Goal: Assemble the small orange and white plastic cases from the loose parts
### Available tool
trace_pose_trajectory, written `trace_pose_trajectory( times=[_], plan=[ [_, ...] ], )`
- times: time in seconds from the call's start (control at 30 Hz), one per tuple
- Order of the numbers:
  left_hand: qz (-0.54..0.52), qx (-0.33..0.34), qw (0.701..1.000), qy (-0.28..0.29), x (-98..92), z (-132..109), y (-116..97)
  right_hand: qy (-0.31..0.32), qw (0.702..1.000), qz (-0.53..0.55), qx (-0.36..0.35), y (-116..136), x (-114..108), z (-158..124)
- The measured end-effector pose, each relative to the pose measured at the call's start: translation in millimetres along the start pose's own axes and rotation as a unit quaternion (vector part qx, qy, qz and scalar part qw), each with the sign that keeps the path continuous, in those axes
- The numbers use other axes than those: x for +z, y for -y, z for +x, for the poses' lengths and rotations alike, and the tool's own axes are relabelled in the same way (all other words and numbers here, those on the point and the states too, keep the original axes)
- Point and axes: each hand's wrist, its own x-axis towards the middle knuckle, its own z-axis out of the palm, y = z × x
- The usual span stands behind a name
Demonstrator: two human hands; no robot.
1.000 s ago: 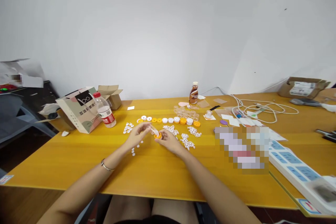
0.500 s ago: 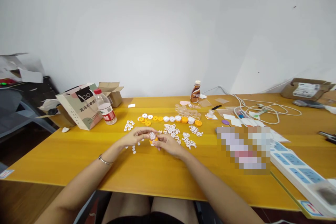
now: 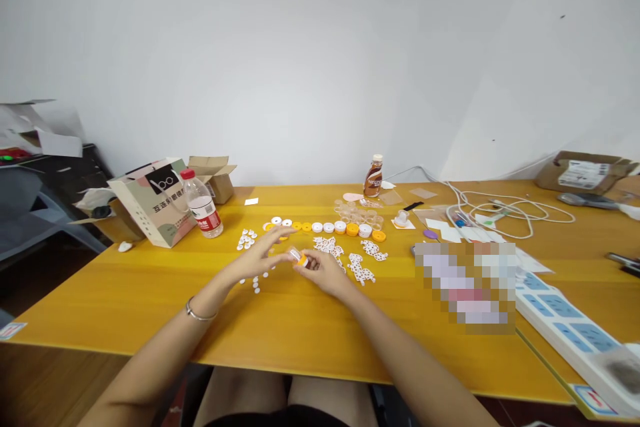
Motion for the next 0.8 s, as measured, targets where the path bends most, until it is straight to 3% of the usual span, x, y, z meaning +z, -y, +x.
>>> trace_pose_trajectory(
  times=[0.03,0.1,0.2,0.27,0.37,0.43,0.5,0.57,0.7,0.8],
  plan=[
    [0.016,-0.032,0.999,-0.015,0.5,0,0,-0.007,1.000,-0.006,-0.006,0,1,0],
    [0.023,-0.055,0.998,0.015,0.9,-1,1,-0.004,1.000,-0.010,-0.012,0,1,0],
    [-0.007,0.010,0.997,0.082,-1.6,-3,0,0.020,1.000,0.000,-0.011,0,1,-1],
    [-0.011,0.010,0.998,0.055,-3.1,-5,0,0.016,1.000,-0.001,-0.015,0,1,-2],
    [0.009,-0.059,0.998,0.019,-3.1,-5,0,0.006,1.000,-0.006,-0.024,1,1,-3],
    [-0.006,-0.044,0.997,0.059,-3.7,-5,-1,0.036,0.999,0.016,-0.022,2,0,-3],
    [-0.039,0.013,0.994,0.102,-5.5,-6,-4,0.067,0.997,0.043,-0.017,3,-1,-4],
    [-0.058,0.037,0.992,0.103,-6.7,-8,-7,0.056,0.997,0.042,-0.019,4,-1,-4],
    [-0.013,-0.051,0.997,0.048,-3.6,-10,-10,0.014,0.999,-0.024,-0.033,7,0,-4],
    [0.005,-0.017,0.996,0.087,-2.1,-10,-9,0.021,0.998,-0.043,-0.027,7,0,-5]
  ],
)
